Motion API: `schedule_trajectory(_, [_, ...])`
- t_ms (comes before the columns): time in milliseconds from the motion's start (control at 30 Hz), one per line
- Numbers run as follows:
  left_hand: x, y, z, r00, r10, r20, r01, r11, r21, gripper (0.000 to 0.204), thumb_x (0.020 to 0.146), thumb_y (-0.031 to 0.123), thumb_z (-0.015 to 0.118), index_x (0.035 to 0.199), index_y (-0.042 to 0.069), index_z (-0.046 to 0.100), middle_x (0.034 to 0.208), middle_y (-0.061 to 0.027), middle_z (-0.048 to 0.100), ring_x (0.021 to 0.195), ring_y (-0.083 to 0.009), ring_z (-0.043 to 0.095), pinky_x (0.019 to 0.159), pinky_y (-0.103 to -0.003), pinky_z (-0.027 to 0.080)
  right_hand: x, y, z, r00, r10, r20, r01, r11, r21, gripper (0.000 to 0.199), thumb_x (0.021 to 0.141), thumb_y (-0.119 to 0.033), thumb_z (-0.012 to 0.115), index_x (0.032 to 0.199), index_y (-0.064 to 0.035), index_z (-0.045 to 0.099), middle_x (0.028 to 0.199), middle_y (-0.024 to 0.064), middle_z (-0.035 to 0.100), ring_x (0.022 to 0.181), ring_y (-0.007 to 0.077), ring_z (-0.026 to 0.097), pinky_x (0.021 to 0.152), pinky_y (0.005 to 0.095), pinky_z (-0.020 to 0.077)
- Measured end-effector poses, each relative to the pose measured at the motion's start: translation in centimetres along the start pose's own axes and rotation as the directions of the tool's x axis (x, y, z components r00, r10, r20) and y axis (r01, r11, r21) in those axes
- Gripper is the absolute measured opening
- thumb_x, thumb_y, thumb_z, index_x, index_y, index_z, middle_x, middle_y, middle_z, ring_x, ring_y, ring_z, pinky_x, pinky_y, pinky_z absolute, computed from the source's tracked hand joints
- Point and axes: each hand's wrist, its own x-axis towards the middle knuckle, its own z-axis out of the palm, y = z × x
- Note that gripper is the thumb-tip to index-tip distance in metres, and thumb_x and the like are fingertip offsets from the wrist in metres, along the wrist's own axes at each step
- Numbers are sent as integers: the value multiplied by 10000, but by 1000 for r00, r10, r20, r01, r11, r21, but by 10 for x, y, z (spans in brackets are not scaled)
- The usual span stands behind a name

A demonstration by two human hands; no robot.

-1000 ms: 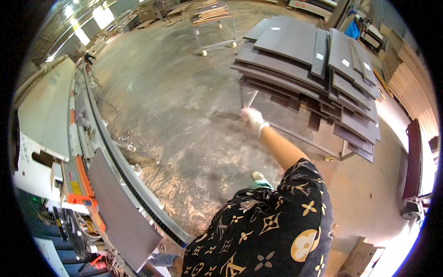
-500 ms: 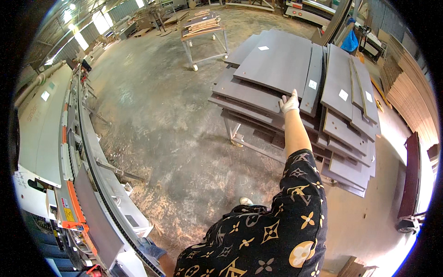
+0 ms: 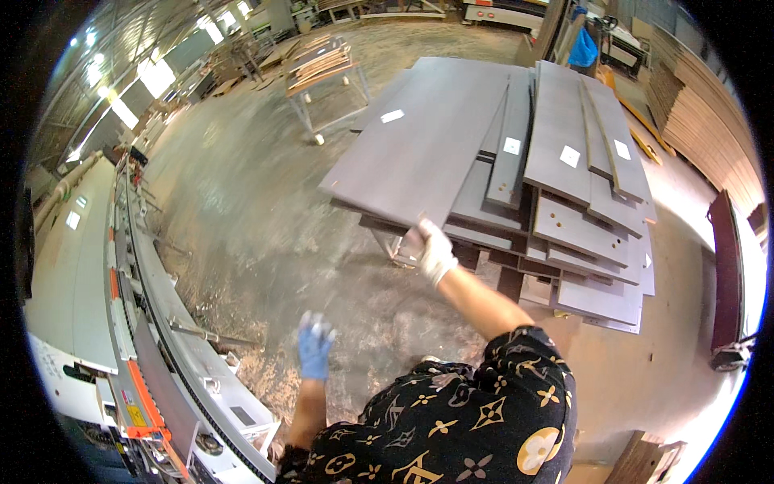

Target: The person repeatedly picks up flat rectangular panels from a stack, carries them to a machine, and places them onto the machine's feed table. The person then returns to the stack to retrieve the next panel and repeats the cycle.

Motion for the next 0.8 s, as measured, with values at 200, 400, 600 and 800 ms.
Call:
schedule_trajectory(200, [26, -4, 100, 917, -398, -19, 388, 901, -194, 575, 877, 361, 573, 1338, 65, 401, 1270, -112, 511, 1098, -288, 530, 956, -436, 426, -143, 81, -39, 863, 462, 204, -207, 693, -691, 442, 791, -296, 717, 1140, -50, 602, 1028, 89, 664, 853, 165, 646, 639, 282, 532])
schedule_trajectory(400, [-94, 42, -22, 964, -210, -165, 173, 961, -215, 530, 871, 382, 532, 1223, -13, 503, 1135, -156, 592, 1028, -304, 575, 913, -427, 465, -114, 16, -21, 911, 406, 65, -370, 879, -300, 413, 760, -270, 661, 1087, -38, 563, 1048, 138, 607, 1017, 284, 556, 931, 429, 438])
schedule_trajectory(600, [-285, 82, -105, 753, -40, -657, -83, 984, -156, 413, 804, 255, 697, 1123, 14, 592, 996, -103, 644, 841, -214, 642, 710, -323, 538, -105, 57, -10, 779, 414, 472, -182, 869, -461, 518, 819, -284, 633, 1231, -2, 493, 1188, 130, 537, 1108, 262, 511, 962, 388, 429])
schedule_trajectory(800, [-466, 12, -122, 372, 133, -919, -304, 953, 14, 528, 797, 315, 698, 1191, -2, 547, 1056, -112, 624, 894, -219, 622, 755, -347, 527, -160, 200, 28, 452, 799, 395, -404, 579, -708, 468, 794, -235, 675, 1185, -24, 526, 1110, 80, 593, 988, 235, 588, 864, 348, 496])
